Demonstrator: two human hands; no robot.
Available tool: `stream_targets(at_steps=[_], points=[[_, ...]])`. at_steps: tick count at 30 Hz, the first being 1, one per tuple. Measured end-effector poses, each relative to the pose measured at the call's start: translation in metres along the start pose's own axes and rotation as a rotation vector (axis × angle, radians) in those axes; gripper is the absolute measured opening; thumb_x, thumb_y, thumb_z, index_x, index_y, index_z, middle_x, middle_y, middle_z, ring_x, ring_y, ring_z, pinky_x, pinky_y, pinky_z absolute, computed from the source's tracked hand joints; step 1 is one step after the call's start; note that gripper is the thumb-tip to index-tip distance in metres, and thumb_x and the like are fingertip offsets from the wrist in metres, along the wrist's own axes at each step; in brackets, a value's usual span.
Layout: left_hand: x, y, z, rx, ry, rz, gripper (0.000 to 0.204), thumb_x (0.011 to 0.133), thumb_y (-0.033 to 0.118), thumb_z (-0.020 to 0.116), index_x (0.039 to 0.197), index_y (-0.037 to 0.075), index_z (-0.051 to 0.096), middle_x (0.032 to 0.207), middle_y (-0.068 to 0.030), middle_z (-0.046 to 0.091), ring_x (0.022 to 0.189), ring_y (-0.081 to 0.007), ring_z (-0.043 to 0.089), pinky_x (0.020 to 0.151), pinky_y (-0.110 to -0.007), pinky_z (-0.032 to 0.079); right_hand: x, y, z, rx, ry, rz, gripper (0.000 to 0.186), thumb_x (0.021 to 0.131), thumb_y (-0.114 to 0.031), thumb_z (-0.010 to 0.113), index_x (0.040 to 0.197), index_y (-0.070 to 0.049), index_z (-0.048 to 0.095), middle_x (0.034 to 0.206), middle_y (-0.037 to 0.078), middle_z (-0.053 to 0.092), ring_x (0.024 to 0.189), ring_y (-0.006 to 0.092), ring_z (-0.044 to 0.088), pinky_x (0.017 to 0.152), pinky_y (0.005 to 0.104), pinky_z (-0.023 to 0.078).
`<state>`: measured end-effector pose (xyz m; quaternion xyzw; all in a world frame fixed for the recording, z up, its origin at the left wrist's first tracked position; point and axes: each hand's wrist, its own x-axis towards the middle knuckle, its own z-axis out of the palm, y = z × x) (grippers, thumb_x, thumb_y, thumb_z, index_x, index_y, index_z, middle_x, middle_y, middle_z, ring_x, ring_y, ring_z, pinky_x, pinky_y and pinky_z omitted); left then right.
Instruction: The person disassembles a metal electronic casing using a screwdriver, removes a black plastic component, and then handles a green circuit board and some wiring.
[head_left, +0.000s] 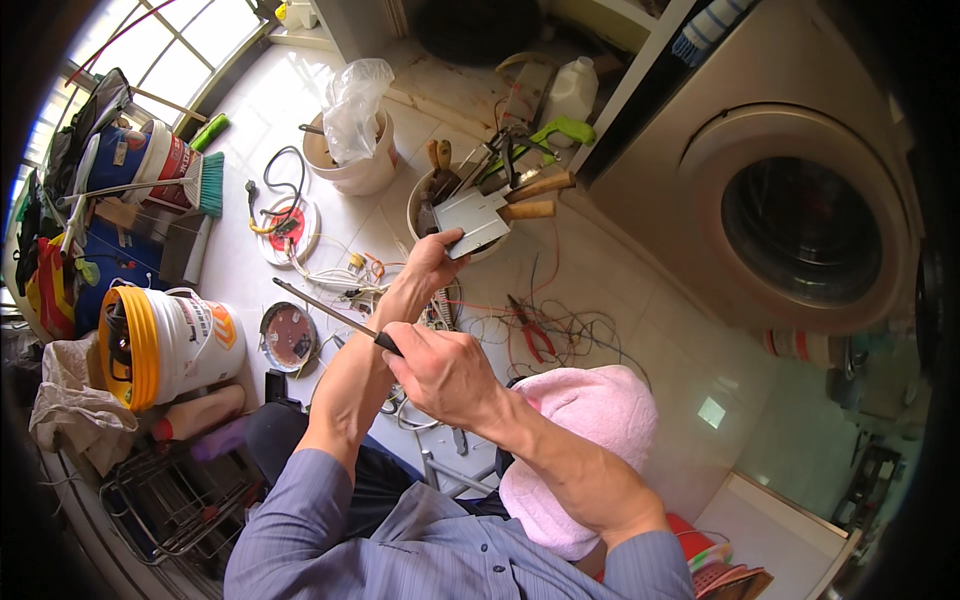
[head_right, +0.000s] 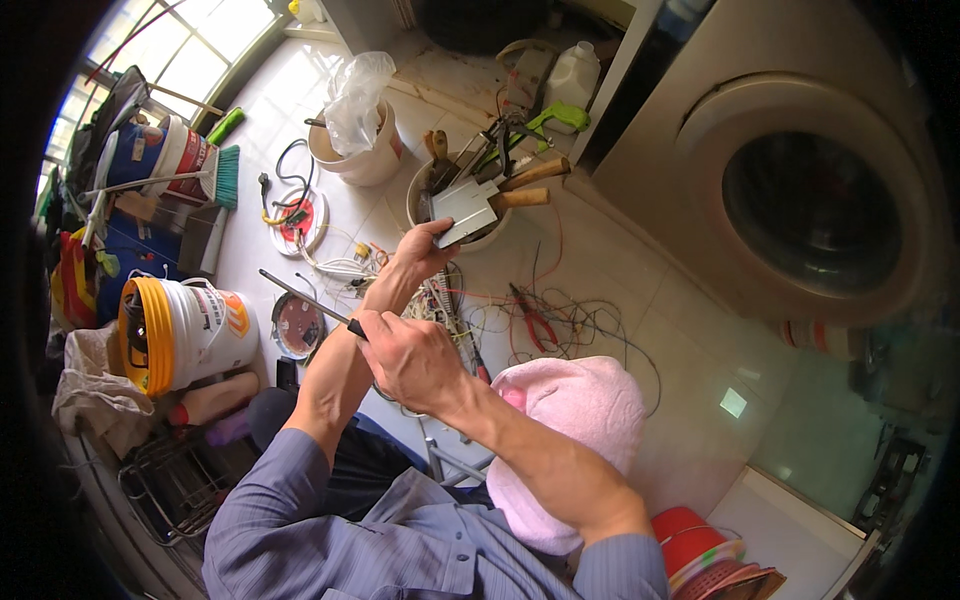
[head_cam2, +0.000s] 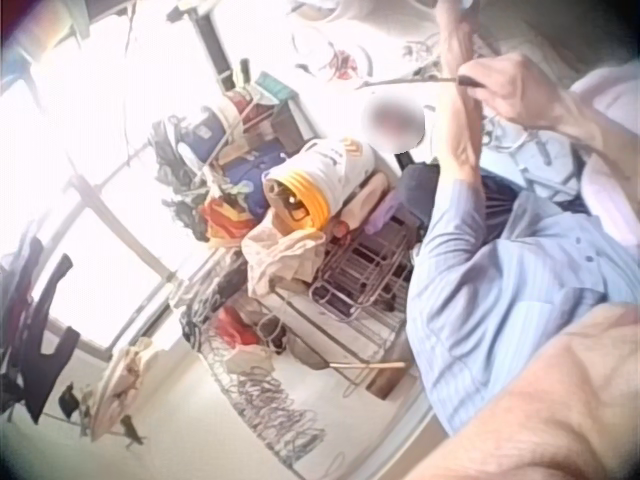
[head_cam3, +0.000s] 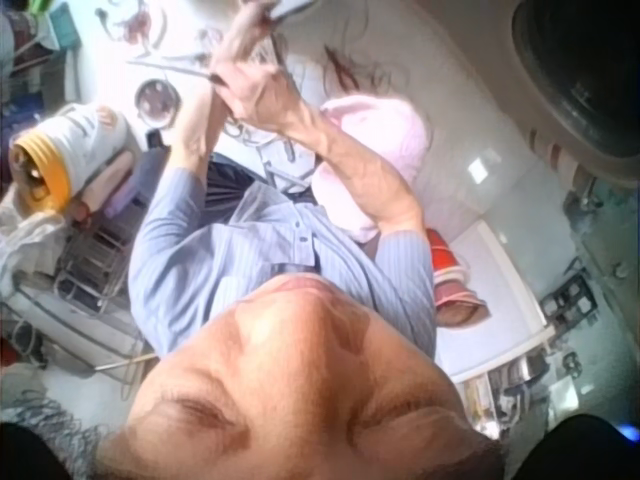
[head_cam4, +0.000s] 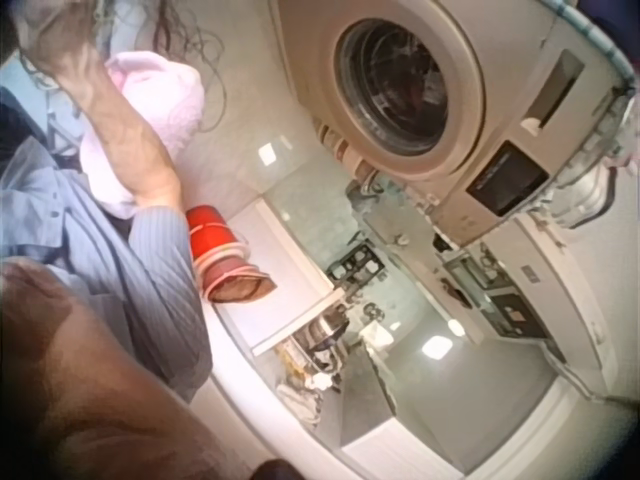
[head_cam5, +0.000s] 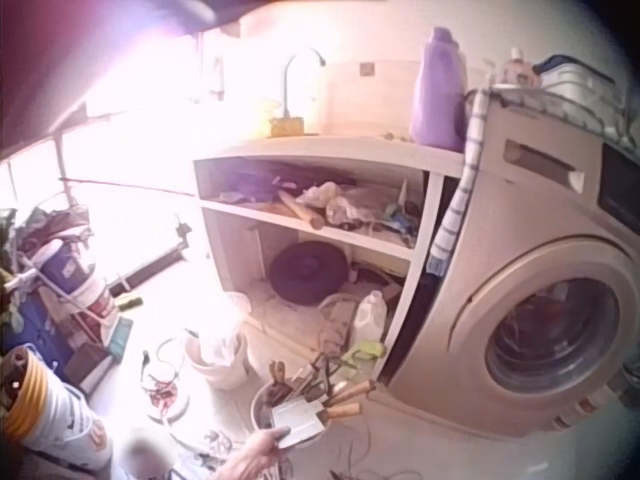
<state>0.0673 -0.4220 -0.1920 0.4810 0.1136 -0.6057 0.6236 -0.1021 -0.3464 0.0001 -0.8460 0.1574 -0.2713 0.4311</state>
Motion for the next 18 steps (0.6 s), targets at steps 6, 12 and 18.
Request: stream_targets(at_steps=[6,12,18], points=[[-0.006,-0.009,0.006,0.010,-0.025,-0.045,0.021,0.100,0.012,0.069,0.120,0.008,0.064,0.113,-0.0045,0.070,0.102,-0.0200,0.066,0.087,-0.040,0.052,0.000,0.002,0.003,0.004,0.010,-0.010,0.022,0.090,-0.011,0.071,0.104,-0.001,0.057,0.080,0.018,0.065,0.072,0.0381,0.069,0.063,0.0449,0.057],[-0.005,-0.007,0.020,-0.129,-0.086,0.008,0.021,0.101,0.014,0.069,0.120,0.007,0.064,0.116,-0.0047,0.071,0.100,-0.0195,0.068,0.087,-0.041,0.055,-0.001,0.002,0.002,-0.021,-0.021,0.018,0.025,0.087,-0.007,0.075,0.107,-0.002,0.061,0.085,0.016,0.069,0.075,0.0370,0.071,0.064,0.0435,0.057],[0.030,-0.021,0.001,-0.104,-0.101,-0.066,0.025,0.103,0.017,0.067,0.123,0.004,0.059,0.112,-0.0089,0.068,0.091,-0.0241,0.067,0.072,-0.035,0.057,0.000,0.000,0.005,-0.020,-0.033,0.015,0.029,0.086,-0.008,0.075,0.112,-0.002,0.063,0.086,0.016,0.069,0.075,0.0355,0.071,0.065,0.0424,0.057]])
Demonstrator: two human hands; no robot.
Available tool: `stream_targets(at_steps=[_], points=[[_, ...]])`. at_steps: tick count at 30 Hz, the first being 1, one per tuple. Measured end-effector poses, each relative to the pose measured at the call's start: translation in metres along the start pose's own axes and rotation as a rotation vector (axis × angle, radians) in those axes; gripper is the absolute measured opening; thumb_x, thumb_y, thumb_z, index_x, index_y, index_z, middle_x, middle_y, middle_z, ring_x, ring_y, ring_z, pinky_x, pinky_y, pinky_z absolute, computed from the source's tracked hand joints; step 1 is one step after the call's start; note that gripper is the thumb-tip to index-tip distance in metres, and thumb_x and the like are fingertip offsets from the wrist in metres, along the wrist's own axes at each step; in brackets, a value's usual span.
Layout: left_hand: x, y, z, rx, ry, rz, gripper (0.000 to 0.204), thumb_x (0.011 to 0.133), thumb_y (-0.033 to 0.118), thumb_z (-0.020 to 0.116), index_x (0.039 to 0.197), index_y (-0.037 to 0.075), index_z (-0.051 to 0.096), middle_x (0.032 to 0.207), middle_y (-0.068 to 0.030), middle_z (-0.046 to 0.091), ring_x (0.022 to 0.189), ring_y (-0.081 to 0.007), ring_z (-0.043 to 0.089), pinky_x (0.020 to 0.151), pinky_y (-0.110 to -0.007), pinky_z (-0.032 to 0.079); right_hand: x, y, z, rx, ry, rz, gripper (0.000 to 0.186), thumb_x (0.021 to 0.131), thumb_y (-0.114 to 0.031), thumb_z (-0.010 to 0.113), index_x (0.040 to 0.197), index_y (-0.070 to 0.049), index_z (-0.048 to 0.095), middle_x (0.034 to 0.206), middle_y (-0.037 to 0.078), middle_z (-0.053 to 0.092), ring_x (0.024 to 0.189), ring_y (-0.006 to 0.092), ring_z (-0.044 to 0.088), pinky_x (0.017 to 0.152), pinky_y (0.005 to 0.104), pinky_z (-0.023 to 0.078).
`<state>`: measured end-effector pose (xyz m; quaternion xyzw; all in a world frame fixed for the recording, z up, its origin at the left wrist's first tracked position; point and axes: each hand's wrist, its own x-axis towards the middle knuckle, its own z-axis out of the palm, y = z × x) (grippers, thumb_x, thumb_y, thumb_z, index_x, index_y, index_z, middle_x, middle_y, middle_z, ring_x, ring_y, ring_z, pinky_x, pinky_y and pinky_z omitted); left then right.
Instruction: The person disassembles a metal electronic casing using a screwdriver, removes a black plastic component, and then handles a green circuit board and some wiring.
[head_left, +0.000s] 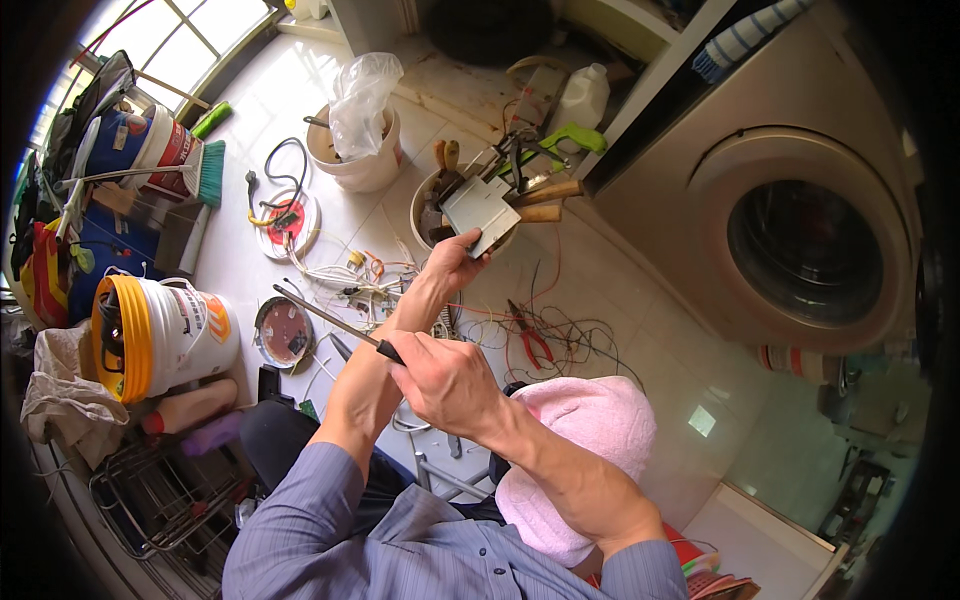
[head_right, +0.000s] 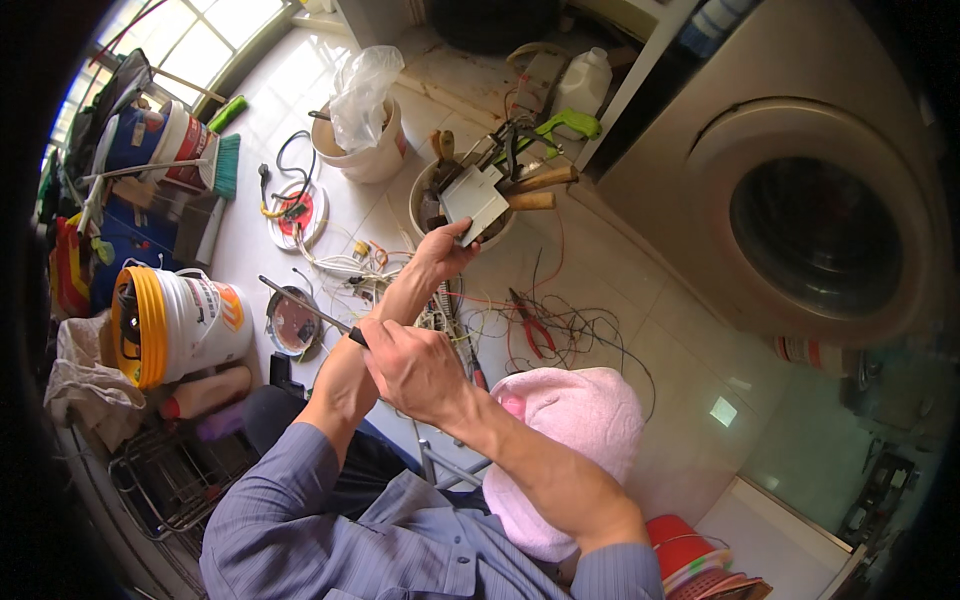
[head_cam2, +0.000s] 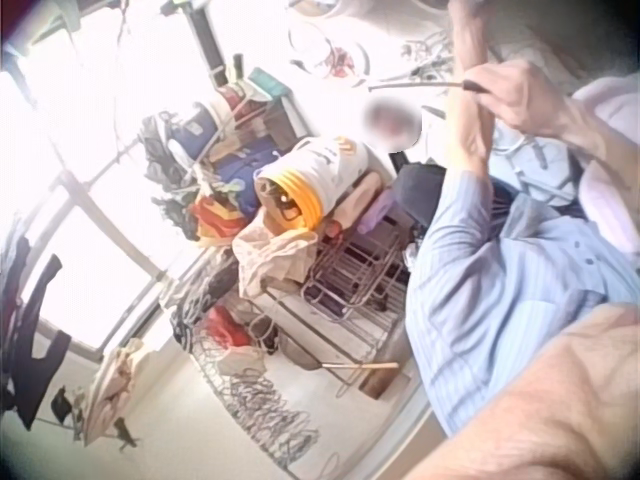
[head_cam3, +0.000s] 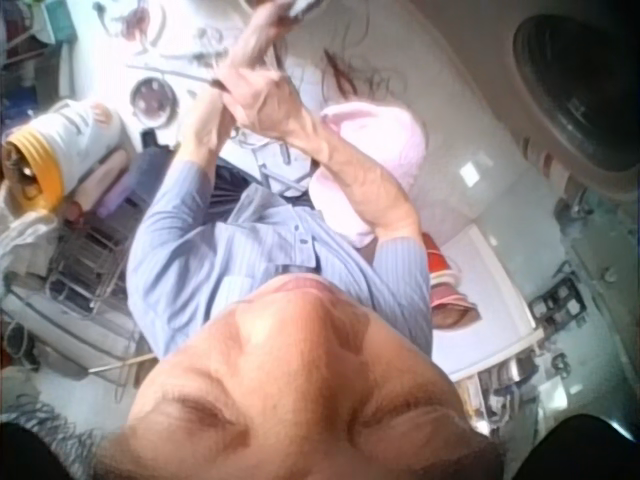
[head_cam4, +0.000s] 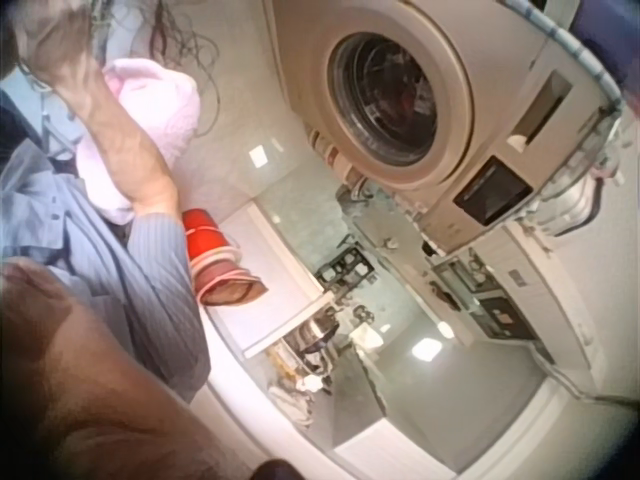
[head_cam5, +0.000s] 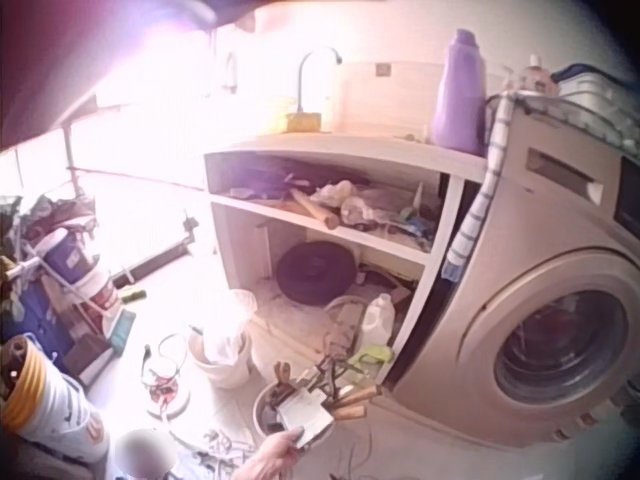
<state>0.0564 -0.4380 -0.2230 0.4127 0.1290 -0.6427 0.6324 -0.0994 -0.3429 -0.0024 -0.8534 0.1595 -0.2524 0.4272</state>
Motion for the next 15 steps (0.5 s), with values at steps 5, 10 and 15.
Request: stream_targets(at_steps=[5,10,15], points=[[-0.004,-0.008,0.015,-0.084,0.067,-0.019,0.023,0.103,0.017,0.066,0.119,0.003,0.058,0.107,-0.0122,0.065,0.086,-0.0254,0.066,0.069,-0.035,0.057,-0.002,0.004,0.002,-0.018,-0.023,-0.006,0.029,0.087,-0.008,0.074,0.114,-0.002,0.064,0.087,0.015,0.069,0.076,0.0342,0.071,0.067,0.0408,0.057],[-0.008,-0.008,0.021,-0.077,0.150,0.020,0.021,0.101,0.012,0.067,0.115,-0.001,0.058,0.104,-0.0127,0.065,0.084,-0.0243,0.065,0.069,-0.034,0.056,0.001,0.000,0.004,-0.022,-0.050,-0.016,0.029,0.087,-0.009,0.074,0.113,-0.002,0.064,0.085,0.015,0.069,0.076,0.0336,0.070,0.067,0.0406,0.057],[-0.014,-0.004,0.023,-0.018,0.115,0.039,0.019,0.101,0.009,0.065,0.114,-0.002,0.058,0.101,-0.0126,0.065,0.080,-0.0235,0.065,0.067,-0.033,0.054,-0.001,0.002,0.007,-0.030,-0.059,-0.020,0.026,0.087,-0.009,0.074,0.110,-0.002,0.064,0.085,0.015,0.069,0.075,0.0336,0.070,0.066,0.0404,0.057]])
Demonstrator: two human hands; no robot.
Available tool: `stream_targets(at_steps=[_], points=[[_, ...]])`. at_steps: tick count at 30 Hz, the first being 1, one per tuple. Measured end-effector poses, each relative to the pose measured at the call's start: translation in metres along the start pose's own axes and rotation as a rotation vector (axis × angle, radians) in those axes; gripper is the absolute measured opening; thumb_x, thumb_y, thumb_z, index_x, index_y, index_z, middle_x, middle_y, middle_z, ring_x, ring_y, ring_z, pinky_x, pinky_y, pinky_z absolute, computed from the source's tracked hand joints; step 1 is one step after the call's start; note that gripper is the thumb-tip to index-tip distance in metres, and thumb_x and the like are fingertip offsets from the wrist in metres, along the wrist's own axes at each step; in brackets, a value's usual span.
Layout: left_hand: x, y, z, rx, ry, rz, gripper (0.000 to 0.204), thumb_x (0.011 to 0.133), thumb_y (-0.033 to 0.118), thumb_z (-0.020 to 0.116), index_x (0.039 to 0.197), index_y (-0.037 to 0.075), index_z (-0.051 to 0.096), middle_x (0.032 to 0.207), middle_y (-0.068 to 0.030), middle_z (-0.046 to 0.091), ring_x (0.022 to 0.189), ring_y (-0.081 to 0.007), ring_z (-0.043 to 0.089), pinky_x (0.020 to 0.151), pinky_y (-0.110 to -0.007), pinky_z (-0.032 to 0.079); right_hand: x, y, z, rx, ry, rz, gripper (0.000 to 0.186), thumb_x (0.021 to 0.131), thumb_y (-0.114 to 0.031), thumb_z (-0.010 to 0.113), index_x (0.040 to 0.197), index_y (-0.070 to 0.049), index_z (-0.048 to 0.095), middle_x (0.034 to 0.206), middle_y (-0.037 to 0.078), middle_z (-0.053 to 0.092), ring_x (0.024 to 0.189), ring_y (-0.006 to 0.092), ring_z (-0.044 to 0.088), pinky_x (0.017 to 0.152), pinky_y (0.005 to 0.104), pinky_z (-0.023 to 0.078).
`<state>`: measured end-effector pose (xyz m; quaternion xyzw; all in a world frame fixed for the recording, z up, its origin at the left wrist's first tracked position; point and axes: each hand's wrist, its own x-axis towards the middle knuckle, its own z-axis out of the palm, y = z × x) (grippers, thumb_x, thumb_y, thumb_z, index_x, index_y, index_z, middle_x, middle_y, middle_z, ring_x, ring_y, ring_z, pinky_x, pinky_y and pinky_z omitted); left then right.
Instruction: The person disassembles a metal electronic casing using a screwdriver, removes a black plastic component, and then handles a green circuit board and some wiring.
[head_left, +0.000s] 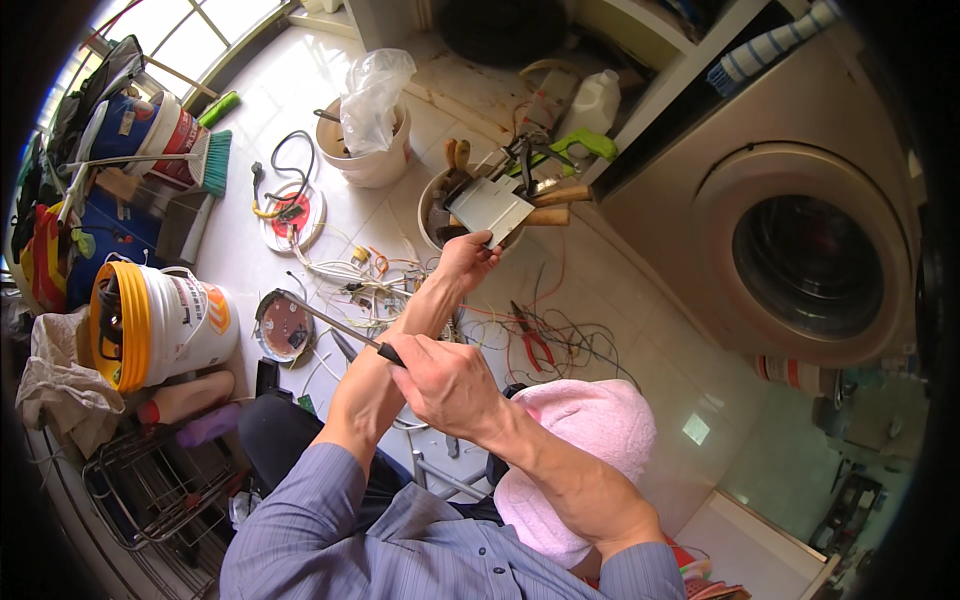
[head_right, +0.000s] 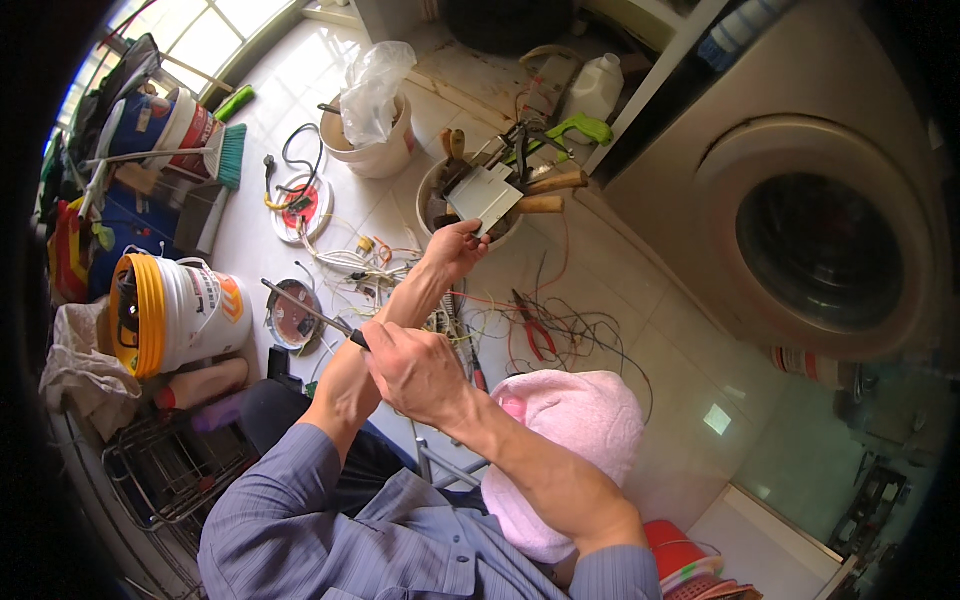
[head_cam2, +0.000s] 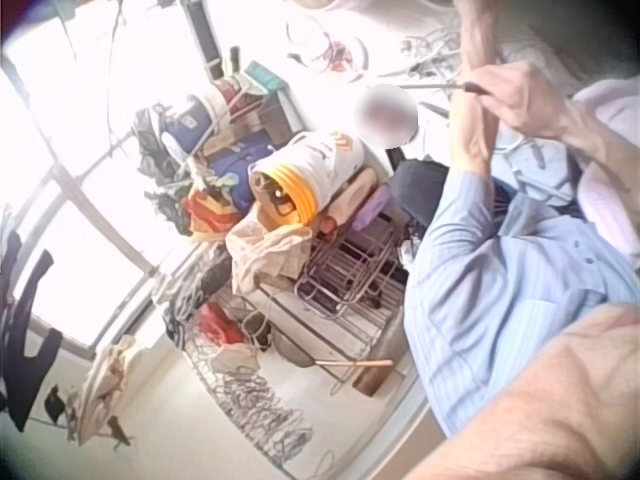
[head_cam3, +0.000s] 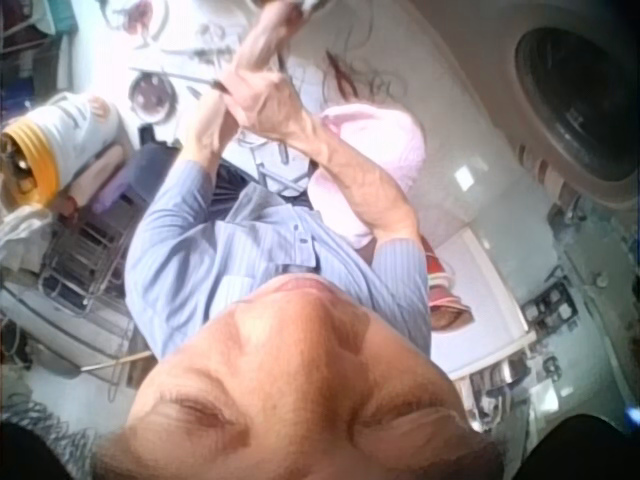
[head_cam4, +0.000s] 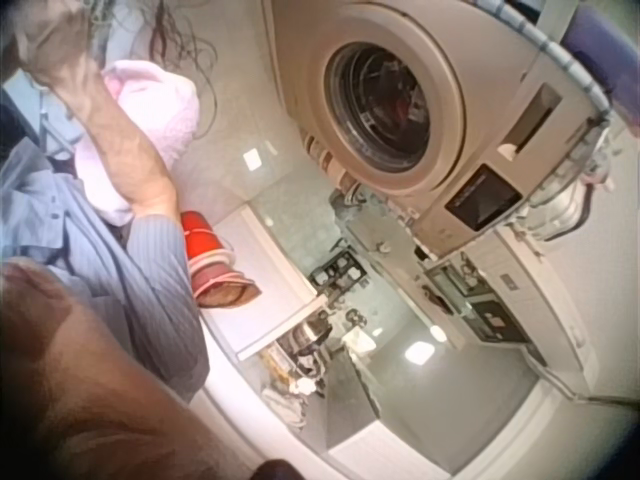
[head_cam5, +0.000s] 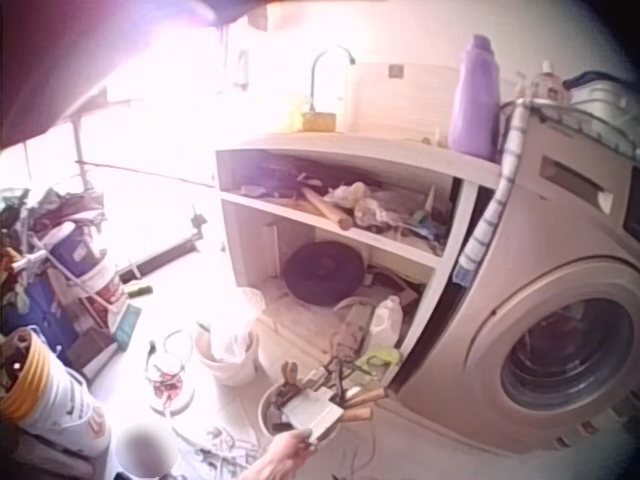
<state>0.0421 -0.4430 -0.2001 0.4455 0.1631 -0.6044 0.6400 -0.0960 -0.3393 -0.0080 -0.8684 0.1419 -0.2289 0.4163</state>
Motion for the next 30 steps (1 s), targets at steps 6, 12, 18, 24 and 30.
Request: stream_targets(at_steps=[6,12,18,24,30], points=[[-0.017,0.000,0.007,-0.007,-0.068,-0.009,0.017,0.100,0.008,0.066,0.111,0.000,0.056,0.100,-0.0116,0.062,0.080,-0.0243,0.063,0.067,-0.032,0.054,0.000,0.000,0.001,-0.006,-0.004,0.002,0.024,0.087,-0.010,0.074,0.107,-0.002,0.064,0.084,0.015,0.068,0.074,0.0335,0.070,0.066,0.0408,0.057],[-0.002,0.008,-0.005,0.036,-0.036,-0.025,0.014,0.100,0.008,0.065,0.109,0.002,0.057,0.100,-0.0111,0.064,0.079,-0.0244,0.064,0.066,-0.033,0.054,0.000,-0.004,-0.001,-0.014,-0.016,0.009,0.023,0.087,-0.010,0.075,0.106,-0.003,0.063,0.083,0.014,0.068,0.073,0.0335,0.070,0.065,0.0411,0.057],[0.003,-0.001,-0.007,0.101,-0.041,-0.039,0.013,0.101,0.008,0.063,0.111,0.003,0.059,0.100,-0.0091,0.066,0.079,-0.0228,0.064,0.066,-0.033,0.053,0.000,-0.003,0.000,0.007,0.001,0.006,0.025,0.087,-0.010,0.074,0.108,-0.003,0.063,0.083,0.015,0.068,0.074,0.0343,0.070,0.066,0.0415,0.057],[-0.010,-0.016,-0.016,0.191,-0.124,-0.032,0.011,0.101,0.008,0.062,0.112,0.006,0.061,0.099,-0.0079,0.067,0.079,-0.0196,0.063,0.067,-0.032,0.052,0.003,-0.004,-0.003,0.020,0.019,-0.005,0.026,0.087,-0.009,0.074,0.109,-0.002,0.063,0.084,0.016,0.069,0.076,0.0355,0.071,0.067,0.0422,0.057],[-0.025,-0.019,-0.026,0.198,-0.059,-0.024,0.006,0.101,0.007,0.062,0.106,0.006,0.061,0.095,-0.0078,0.067,0.075,-0.0179,0.062,0.066,-0.032,0.052,0.001,-0.004,0.002,0.014,0.026,-0.042,0.020,0.090,-0.011,0.069,0.102,-0.001,0.056,0.082,0.019,0.066,0.074,0.0393,0.069,0.065,0.0463,0.056]])
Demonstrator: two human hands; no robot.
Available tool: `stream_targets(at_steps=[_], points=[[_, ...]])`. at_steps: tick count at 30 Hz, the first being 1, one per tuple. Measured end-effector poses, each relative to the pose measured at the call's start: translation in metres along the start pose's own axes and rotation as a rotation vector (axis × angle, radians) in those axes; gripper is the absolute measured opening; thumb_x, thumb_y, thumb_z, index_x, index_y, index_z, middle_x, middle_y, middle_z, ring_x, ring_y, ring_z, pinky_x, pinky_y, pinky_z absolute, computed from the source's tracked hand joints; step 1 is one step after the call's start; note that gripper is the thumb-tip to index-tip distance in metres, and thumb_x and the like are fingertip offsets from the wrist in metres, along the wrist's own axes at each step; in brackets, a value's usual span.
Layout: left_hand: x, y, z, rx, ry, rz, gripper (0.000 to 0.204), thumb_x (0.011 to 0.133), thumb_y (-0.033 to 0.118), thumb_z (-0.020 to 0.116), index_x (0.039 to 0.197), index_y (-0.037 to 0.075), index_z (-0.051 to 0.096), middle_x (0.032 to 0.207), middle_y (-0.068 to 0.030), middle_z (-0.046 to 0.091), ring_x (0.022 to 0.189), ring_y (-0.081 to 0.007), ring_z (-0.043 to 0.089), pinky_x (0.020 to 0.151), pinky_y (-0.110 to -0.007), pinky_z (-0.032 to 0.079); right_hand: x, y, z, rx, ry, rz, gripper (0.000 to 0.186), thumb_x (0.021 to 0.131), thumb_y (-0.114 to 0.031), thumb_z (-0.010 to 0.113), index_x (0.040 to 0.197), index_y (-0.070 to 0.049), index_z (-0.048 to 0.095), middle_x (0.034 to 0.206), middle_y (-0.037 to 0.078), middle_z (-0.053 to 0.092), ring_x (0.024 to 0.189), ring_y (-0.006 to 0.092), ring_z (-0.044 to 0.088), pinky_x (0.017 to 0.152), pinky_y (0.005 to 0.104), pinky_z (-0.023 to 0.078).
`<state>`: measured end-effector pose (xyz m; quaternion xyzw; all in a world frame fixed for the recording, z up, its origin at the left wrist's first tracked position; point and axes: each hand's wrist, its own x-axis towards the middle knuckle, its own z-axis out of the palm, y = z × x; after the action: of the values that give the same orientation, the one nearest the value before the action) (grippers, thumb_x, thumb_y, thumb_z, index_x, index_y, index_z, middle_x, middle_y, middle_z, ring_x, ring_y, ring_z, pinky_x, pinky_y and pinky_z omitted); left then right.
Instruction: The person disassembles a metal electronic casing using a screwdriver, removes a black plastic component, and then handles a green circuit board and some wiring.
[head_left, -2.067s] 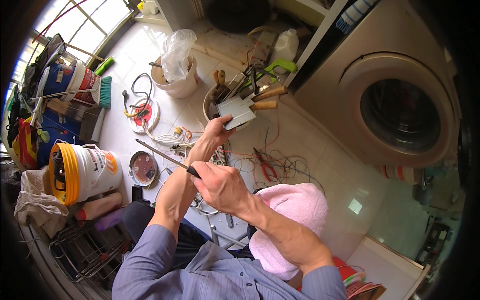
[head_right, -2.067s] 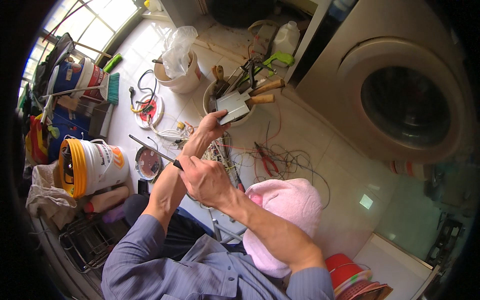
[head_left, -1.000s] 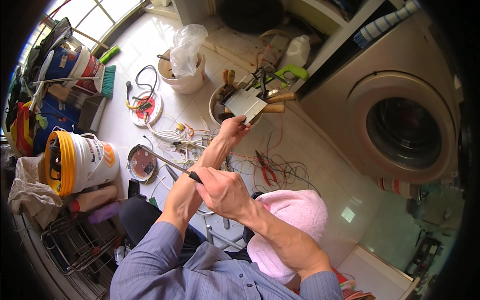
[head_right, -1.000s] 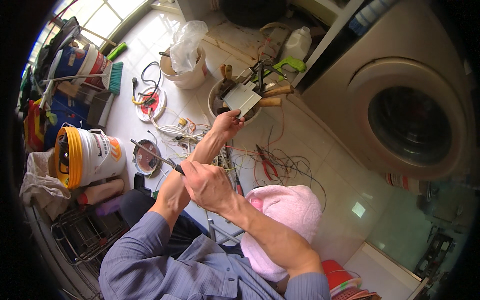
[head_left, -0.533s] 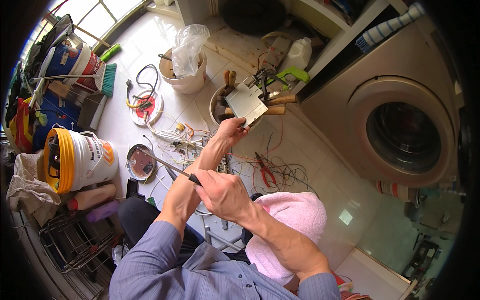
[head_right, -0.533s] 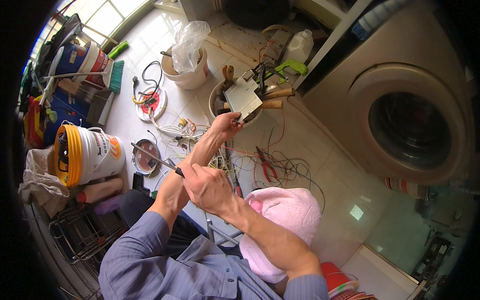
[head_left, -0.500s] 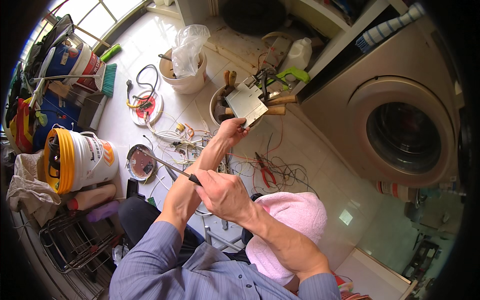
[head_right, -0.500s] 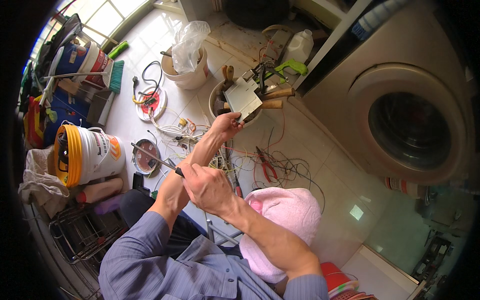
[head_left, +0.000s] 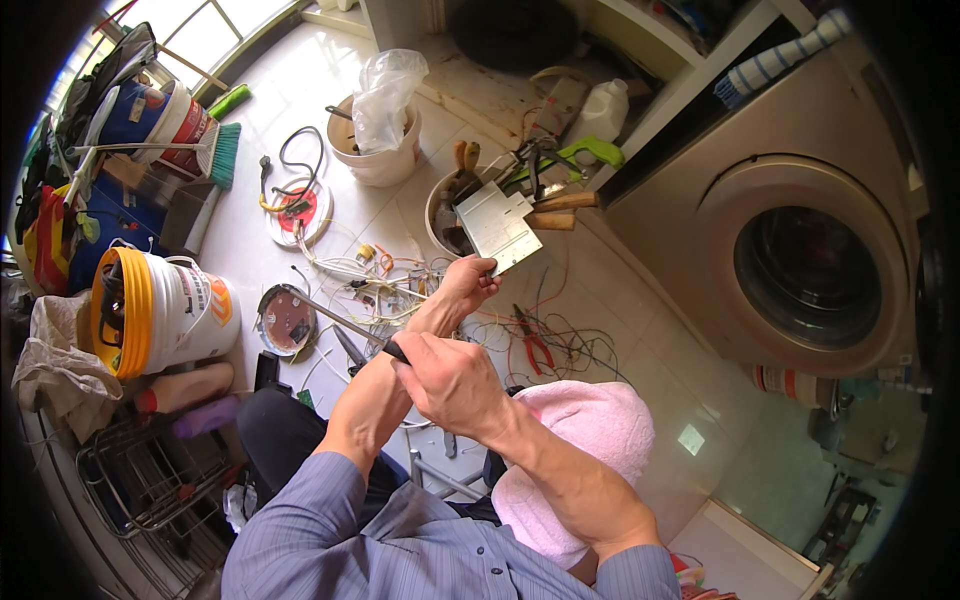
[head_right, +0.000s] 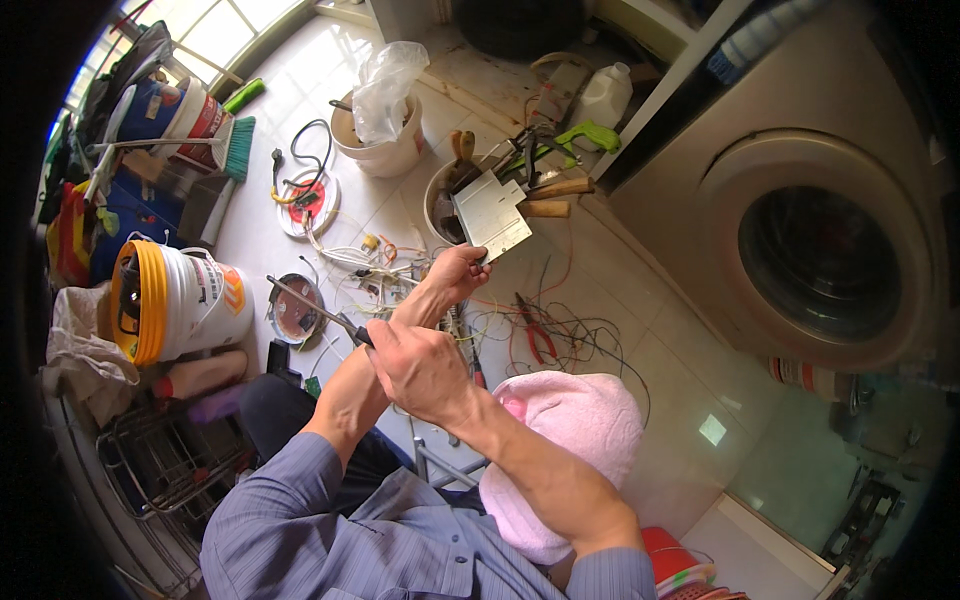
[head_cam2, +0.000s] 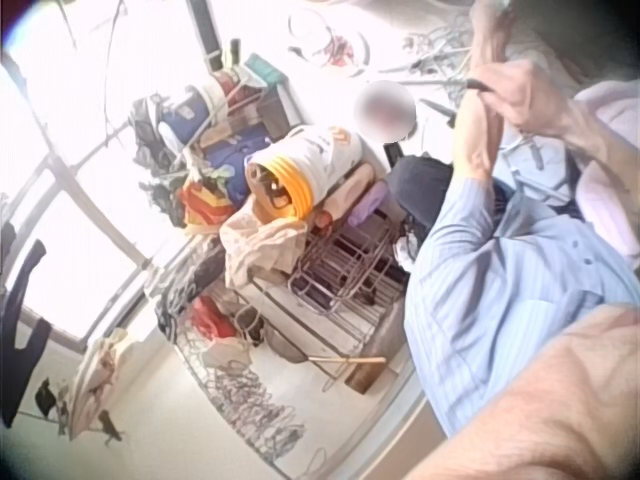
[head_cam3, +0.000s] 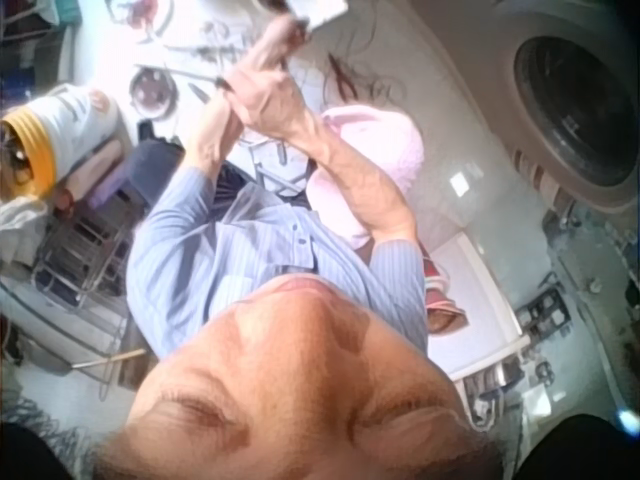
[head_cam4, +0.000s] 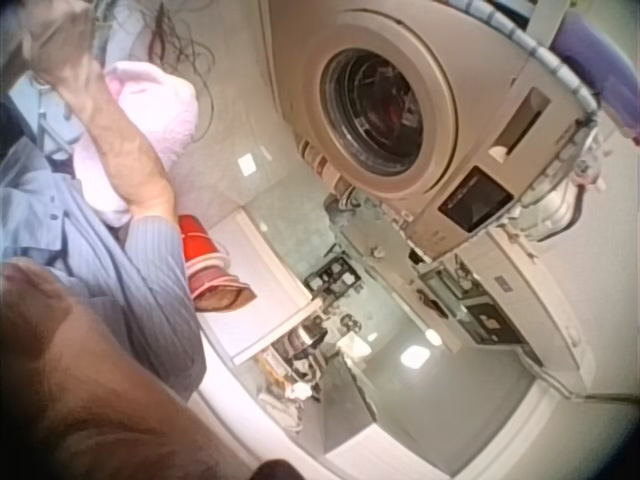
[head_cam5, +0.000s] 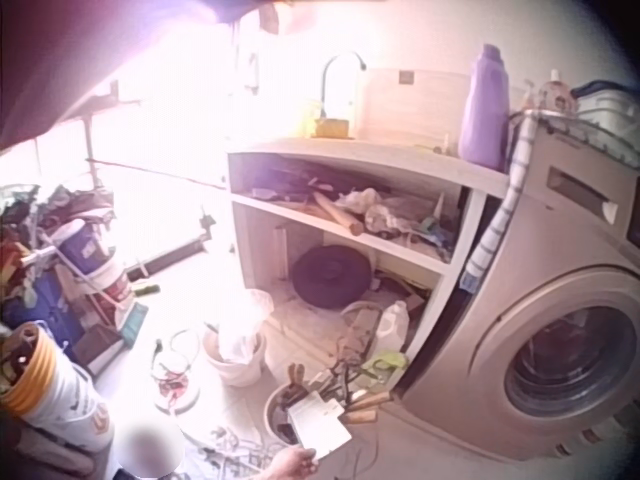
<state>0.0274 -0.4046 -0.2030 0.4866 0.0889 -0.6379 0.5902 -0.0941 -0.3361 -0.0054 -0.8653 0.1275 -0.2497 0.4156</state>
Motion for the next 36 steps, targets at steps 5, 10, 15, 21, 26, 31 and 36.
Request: stream_targets(at_steps=[5,10,15,21,26,31,36], points=[[-0.027,0.002,-0.003,0.090,-0.119,0.009,0.007,0.100,0.007,0.063,0.106,0.005,0.061,0.094,-0.0074,0.068,0.072,-0.0166,0.063,0.065,-0.030,0.053,0.000,0.001,-0.001,-0.003,0.010,-0.032,0.019,0.090,-0.010,0.069,0.100,-0.001,0.056,0.082,0.020,0.067,0.073,0.0407,0.069,0.065,0.0470,0.056],[-0.059,-0.009,-0.014,0.058,-0.141,-0.031,0.010,0.101,0.006,0.063,0.110,0.006,0.062,0.093,-0.0057,0.068,0.072,-0.0157,0.063,0.067,-0.027,0.056,0.000,0.004,-0.009,-0.044,0.025,0.011,0.021,0.087,-0.006,0.072,0.106,-0.001,0.066,0.087,0.020,0.071,0.078,0.0369,0.072,0.068,0.0436,0.058],[-0.078,-0.033,-0.098,-0.026,-0.167,0.185,0.018,0.104,0.012,0.058,0.121,0.005,0.060,0.103,-0.0095,0.067,0.085,-0.0211,0.065,0.072,-0.034,0.058,0.011,0.004,-0.043,-0.035,0.126,0.118,0.021,0.090,-0.009,0.072,0.109,0.000,0.069,0.089,0.022,0.072,0.076,0.0305,0.073,0.069,0.0386,0.058],[-0.103,0.011,-0.212,0.021,0.452,0.147,0.019,0.095,-0.001,0.061,0.113,0.004,0.060,0.095,-0.0096,0.065,0.070,-0.0217,0.065,0.052,-0.034,0.055,0.014,0.009,-0.073,0.197,0.325,0.406,0.022,0.097,-0.014,0.072,0.114,0.000,0.070,0.083,0.004,0.071,0.071,0.0139,0.064,0.064,0.0313,0.052],[-0.147,-0.010,-0.322,-0.055,0.863,0.203,0.026,0.092,-0.006,0.056,0.115,0.003,0.062,0.094,-0.0145,0.067,0.060,-0.0253,0.066,0.041,-0.033,0.054,0.015,0.002,-0.063,0.264,0.262,0.445,0.020,0.098,-0.014,0.071,0.113,0.000,0.071,0.077,-0.002,0.063,0.067,0.0055,0.054,0.059,0.0244,0.044],[-0.164,-0.024,-0.398,-0.181,0.918,0.147,0.014,0.100,0.005,0.058,0.114,0.005,0.062,0.099,-0.0140,0.066,0.063,-0.0243,0.060,0.050,-0.037,0.058,0.014,-0.008,-0.042,0.211,0.156,0.411,0.020,0.098,-0.013,0.071,0.112,0.000,0.070,0.076,-0.002,0.063,0.067,0.0064,0.054,0.061,0.0247,0.045],[-0.157,0.010,-0.420,-0.152,1.054,0.196,0.016,0.099,0.003,0.061,0.112,0.004,0.068,0.099,-0.0136,0.070,0.067,-0.0263,0.066,0.041,-0.036,0.056,0.012,-0.023,-0.023,0.106,0.077,0.433,0.019,0.097,-0.013,0.071,0.111,0.000,0.070,0.072,-0.002,0.060,0.064,0.0060,0.052,0.058,0.0246,0.043]])
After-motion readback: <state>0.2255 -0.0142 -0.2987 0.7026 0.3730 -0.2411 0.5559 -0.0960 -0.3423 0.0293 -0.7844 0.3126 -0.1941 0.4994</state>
